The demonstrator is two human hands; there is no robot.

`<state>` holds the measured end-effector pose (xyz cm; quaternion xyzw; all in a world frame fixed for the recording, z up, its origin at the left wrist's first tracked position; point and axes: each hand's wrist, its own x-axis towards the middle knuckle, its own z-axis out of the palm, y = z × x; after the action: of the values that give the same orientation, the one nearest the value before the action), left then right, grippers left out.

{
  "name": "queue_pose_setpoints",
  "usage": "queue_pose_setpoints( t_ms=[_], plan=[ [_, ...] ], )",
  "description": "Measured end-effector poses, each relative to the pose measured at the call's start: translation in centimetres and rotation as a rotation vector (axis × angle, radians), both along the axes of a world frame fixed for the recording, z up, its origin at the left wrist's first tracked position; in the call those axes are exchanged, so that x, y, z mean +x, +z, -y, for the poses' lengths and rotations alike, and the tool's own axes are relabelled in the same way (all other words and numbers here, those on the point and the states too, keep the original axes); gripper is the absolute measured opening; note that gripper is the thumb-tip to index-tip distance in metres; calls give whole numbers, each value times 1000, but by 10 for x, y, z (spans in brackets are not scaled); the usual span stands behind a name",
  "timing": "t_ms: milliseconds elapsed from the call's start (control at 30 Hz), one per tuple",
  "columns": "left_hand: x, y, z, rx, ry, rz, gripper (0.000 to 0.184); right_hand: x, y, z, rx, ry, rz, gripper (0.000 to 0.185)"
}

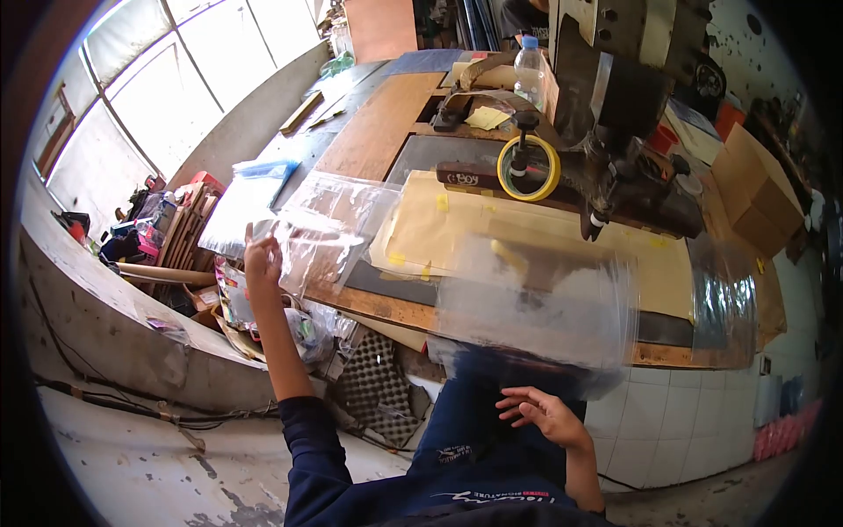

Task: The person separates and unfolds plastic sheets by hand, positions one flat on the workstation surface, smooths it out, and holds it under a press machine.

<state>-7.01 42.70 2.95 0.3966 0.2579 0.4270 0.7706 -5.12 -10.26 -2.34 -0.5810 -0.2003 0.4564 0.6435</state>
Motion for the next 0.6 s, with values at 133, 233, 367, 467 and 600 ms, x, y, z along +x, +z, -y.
queue_pose_setpoints(
  t_ms=[133, 233, 367, 467, 600],
  plan=[
    [39, 11, -36, 297, -5, -62, 74, 1, 6, -3, 42, 16, 6, 47],
    [39, 47, -8, 213, -167, 289, 74, 1, 7, -2, 45, -1, 34, 47],
    [29, 61, 22, 79, -271, 603, 77, 1, 3, 4, 43, -47, 10, 46],
    [-8, 13, 49, 12, -38, 219, 76, 4, -1, 7, 32, -44, -22, 45],
    [-31, -78, -35, -280, -7, -110, 65, 10, 0, 6, -15, -2, -51, 44]
  ],
)
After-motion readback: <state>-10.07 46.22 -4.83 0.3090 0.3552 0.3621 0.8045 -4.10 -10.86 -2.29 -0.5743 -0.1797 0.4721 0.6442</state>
